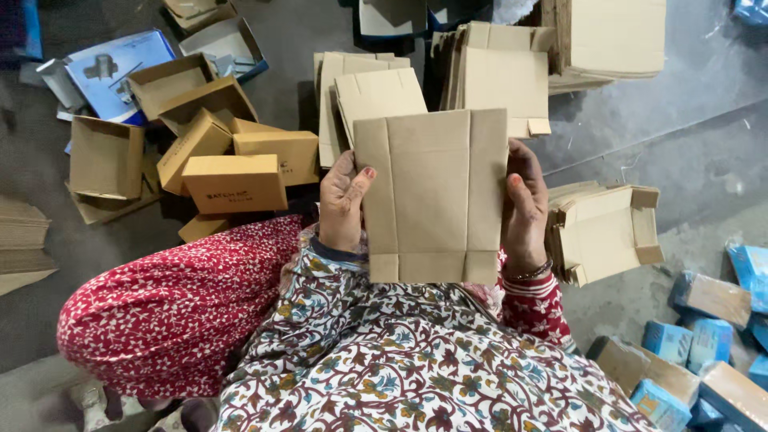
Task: The person sits on the floor and folds flat cardboard pieces into small boxes. They repeatedly pick up a piece, fold the flaps, and place the finished box into a growing stack. A stapler is visible nearby but not used.
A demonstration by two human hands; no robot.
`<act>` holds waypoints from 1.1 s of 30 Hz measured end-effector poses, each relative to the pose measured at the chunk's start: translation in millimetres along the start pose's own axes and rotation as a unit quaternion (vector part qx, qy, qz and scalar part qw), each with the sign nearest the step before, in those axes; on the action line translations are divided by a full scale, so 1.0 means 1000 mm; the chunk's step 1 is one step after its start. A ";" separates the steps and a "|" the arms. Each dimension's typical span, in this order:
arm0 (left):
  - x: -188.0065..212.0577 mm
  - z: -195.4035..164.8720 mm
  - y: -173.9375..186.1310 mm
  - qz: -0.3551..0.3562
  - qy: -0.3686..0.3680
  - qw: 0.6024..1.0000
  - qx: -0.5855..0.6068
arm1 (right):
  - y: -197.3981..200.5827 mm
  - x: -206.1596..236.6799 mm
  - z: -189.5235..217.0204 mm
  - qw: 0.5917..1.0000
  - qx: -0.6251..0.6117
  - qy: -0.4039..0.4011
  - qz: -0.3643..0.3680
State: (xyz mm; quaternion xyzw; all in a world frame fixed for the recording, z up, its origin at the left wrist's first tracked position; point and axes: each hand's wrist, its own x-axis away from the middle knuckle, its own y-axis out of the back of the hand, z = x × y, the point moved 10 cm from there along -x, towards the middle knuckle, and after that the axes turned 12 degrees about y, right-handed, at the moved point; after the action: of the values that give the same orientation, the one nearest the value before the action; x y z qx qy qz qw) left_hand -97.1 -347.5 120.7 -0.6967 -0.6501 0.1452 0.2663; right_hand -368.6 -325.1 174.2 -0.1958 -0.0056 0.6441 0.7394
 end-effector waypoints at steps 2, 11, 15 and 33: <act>-0.001 -0.002 -0.016 0.043 0.005 0.999 -0.008 | -0.009 -0.004 0.010 1.000 0.022 0.017 0.012; -0.008 -0.023 -0.033 0.028 0.072 0.997 -0.012 | -0.027 0.003 0.014 0.989 -0.079 0.103 0.075; -0.010 -0.026 -0.033 0.022 0.086 0.992 0.095 | 0.002 0.000 -0.024 0.996 -0.075 0.006 -0.041; -0.030 -0.009 -0.004 0.003 0.089 0.996 -0.026 | -0.042 0.012 0.002 0.997 -0.071 0.006 -0.011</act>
State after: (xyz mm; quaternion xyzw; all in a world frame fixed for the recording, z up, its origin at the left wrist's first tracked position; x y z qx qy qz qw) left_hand -99.2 -378.8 125.7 -0.7153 -0.6256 0.0664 0.3043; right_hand -327.0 -317.5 185.7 -0.2514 -0.0488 0.6324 0.7311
